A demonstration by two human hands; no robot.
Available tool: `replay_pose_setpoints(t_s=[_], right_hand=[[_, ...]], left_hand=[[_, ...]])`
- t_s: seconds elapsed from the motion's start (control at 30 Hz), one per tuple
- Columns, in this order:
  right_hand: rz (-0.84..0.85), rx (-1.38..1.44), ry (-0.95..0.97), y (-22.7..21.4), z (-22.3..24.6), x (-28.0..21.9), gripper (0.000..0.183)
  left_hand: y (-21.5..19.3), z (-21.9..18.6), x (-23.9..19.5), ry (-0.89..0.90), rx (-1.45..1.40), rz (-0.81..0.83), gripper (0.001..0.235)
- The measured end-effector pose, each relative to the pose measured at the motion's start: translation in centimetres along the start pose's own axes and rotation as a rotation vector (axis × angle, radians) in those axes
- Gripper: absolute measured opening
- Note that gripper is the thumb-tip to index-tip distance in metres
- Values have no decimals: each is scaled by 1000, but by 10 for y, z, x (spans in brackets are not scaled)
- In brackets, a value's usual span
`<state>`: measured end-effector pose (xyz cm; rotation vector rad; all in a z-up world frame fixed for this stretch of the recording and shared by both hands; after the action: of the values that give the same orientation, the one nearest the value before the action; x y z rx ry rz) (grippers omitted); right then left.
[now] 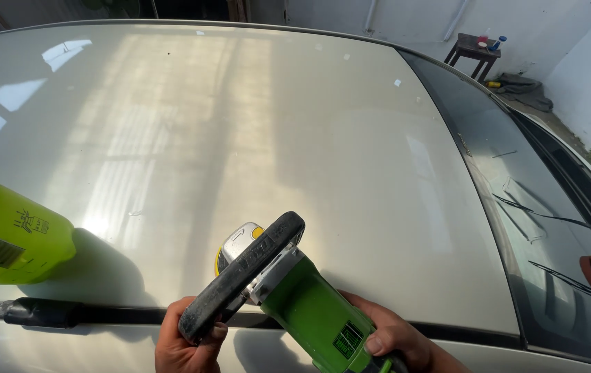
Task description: The person uses a green electric polisher with a round pad to polish the roof of a white car. They apply a white compound from a small tube onto the pad and use a green spray bottle to wet the surface before continuing to polish the car roof in a systematic manner.
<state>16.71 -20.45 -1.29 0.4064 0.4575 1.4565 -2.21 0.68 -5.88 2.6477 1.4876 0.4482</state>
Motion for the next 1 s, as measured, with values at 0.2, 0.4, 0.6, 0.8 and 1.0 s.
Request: replay_pose_setpoints(t_s=[0.2, 0.4, 0.6, 0.8, 1.0], right_hand=[[15, 8, -64, -46, -51, -41, 109], [-213, -145, -44, -107, -99, -81, 112], [-163, -122, -197, -141, -117, -95, 109], [-48, 13, -207, -31, 13, -39, 107], [-157, 145, -118, -67, 34, 0, 105]], left_hand=[[-29, 62, -10, -14, 115, 393, 61], [30, 24, -22, 47, -128, 290, 35], [63, 15, -2, 29, 12, 289, 35], [95, 2, 43, -151, 63, 151, 30], [129, -5, 110, -189, 186, 153, 29]])
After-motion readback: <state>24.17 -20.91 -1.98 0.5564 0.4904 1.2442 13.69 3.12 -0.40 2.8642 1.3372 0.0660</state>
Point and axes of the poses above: each hand's wrist, its own x-axis towards the middle knuckle, its own y-axis out of the palm, z = x × y, the point moved 6 cm from there along x, towards the middle knuckle, and after that the axes turned 2 degrees about -y, right-handed, at the moved point
